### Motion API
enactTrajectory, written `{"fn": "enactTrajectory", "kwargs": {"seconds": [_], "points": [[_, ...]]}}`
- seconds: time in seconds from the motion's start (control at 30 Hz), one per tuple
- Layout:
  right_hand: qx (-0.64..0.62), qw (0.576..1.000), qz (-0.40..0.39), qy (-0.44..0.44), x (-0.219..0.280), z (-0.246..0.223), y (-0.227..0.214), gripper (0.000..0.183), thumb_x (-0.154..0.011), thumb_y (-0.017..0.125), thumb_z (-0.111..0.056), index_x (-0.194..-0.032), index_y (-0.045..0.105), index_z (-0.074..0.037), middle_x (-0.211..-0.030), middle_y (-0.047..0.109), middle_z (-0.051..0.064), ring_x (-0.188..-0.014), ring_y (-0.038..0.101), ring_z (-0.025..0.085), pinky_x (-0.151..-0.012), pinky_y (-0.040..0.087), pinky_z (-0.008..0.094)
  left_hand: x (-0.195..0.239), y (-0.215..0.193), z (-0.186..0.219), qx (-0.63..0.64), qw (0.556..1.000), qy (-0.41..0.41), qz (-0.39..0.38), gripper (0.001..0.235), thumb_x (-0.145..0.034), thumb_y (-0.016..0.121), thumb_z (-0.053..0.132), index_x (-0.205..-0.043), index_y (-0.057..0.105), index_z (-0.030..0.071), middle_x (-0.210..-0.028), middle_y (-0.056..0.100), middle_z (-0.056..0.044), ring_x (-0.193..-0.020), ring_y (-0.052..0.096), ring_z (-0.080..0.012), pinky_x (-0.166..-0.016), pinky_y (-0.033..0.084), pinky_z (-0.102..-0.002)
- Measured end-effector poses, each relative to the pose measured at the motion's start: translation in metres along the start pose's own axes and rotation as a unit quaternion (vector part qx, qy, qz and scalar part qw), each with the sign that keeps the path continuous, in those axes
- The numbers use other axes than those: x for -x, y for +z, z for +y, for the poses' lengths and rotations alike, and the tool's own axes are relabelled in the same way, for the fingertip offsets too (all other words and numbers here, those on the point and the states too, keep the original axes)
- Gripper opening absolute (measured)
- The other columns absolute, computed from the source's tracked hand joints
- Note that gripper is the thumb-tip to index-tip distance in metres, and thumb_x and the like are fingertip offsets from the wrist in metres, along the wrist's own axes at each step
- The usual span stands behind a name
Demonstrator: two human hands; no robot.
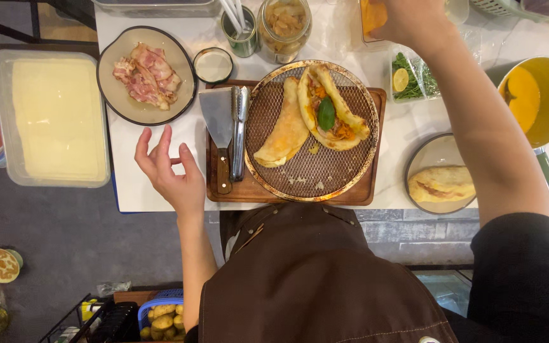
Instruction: The person prepares a taco by grating cheese onto a tortilla, adding shredded meat, and topping it with fresh greens. They handle various containers and ingredients on a kitchen counter, using a grater and tongs to assemble the dish.
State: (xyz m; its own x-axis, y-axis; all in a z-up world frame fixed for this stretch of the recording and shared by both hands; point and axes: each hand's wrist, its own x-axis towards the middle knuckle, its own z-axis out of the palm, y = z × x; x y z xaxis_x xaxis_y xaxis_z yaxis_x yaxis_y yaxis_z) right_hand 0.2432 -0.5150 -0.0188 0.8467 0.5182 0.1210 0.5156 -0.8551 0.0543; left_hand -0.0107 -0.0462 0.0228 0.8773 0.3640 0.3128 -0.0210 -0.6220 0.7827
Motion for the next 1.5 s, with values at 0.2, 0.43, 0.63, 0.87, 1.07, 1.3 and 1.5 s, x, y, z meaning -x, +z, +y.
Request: {"fn": "enactTrajectory", "kwargs": {"seconds": [0.2,0.43,0.63,0.87,1.07,1.3,1.5], "points": [[0.026,0.996,0.087,0.023,0.044,-0.030,-0.081,0.049,-0.082,0.090,-0.033,-0.127,0.074,-0.020,-0.115,0.067,0.011,-0.112,0.063,0.032,-0.090,0.050,0.048,0.000,-0.004,0.020,0.036,0.999,0.007,-0.014,0.037,-0.105,0.064,-0.003,-0.141,0.064,0.004,-0.152,0.047,-0.014,-0.114,0.066,-0.0207,-0.082,0.057,-0.026],[-0.055,0.967,0.247,0.029,0.126,-0.122,-0.157,0.064,-0.073,0.090,-0.013,-0.135,0.074,-0.018,-0.132,0.057,0.014,-0.125,0.054,0.034,-0.104,0.046,0.047,-0.011,0.023,0.096,0.205,0.957,0.066,-0.194,0.025,-0.100,0.068,-0.001,-0.125,0.071,0.005,-0.123,0.071,-0.011,-0.110,0.070,-0.0219,-0.090,0.058,-0.029],[-0.191,0.941,0.258,0.107,0.159,-0.207,-0.170,0.061,-0.071,0.100,-0.017,-0.127,0.075,-0.013,-0.134,0.059,0.015,-0.125,0.057,0.037,-0.102,0.047,0.049,-0.029,0.034,0.166,0.198,0.921,0.189,-0.277,0.033,-0.092,0.083,0.017,-0.121,0.073,0.009,-0.113,0.074,-0.007,-0.105,0.072,-0.0251,-0.094,0.057,-0.035],[-0.248,0.908,0.281,0.190,0.176,-0.260,-0.156,0.060,-0.071,0.096,-0.009,-0.127,0.074,-0.014,-0.133,0.059,0.017,-0.122,0.063,0.035,-0.100,0.056,0.042,-0.018,0.037,0.190,0.169,0.912,0.174,-0.329,0.033,-0.086,0.087,0.028,-0.110,0.074,0.009,-0.103,0.076,-0.005,-0.096,0.072,-0.0253,-0.085,0.056,-0.036],[-0.210,0.921,0.255,0.207,0.187,-0.276,-0.144,0.060,-0.073,0.098,-0.009,-0.127,0.075,-0.016,-0.131,0.059,0.017,-0.116,0.066,0.033,-0.097,0.059,0.039,0.002,0.042,0.170,0.187,0.923,0.154,-0.300,0.015,-0.096,0.080,0.013,-0.111,0.075,0.011,-0.112,0.076,-0.003,-0.104,0.073,-0.0229,-0.093,0.058,-0.035],[-0.384,0.853,0.220,0.278,0.213,-0.289,-0.113,0.063,-0.067,0.094,-0.006,-0.126,0.072,-0.014,-0.134,0.058,0.014,-0.115,0.064,0.025,-0.098,0.056,0.038,0.011,0.024,0.101,0.046,0.970,0.121,-0.204,0.013,-0.089,0.083,0.018,-0.095,0.074,0.010,-0.112,0.073,-0.005,-0.103,0.070,-0.0255,-0.089,0.054,-0.036],[-0.858,0.358,0.201,0.307,0.235,-0.294,-0.069,0.076,-0.087,0.086,-0.011,-0.152,0.046,-0.004,-0.150,0.053,0.009,-0.141,0.053,0.024,-0.122,0.045,0.042,0.035,-0.003,0.048,-0.073,0.978,0.035,-0.193,0.018,-0.095,0.076,0.019,-0.109,0.075,0.008,-0.121,0.067,-0.008,-0.110,0.067,-0.0296,-0.090,0.054,-0.039]]}}
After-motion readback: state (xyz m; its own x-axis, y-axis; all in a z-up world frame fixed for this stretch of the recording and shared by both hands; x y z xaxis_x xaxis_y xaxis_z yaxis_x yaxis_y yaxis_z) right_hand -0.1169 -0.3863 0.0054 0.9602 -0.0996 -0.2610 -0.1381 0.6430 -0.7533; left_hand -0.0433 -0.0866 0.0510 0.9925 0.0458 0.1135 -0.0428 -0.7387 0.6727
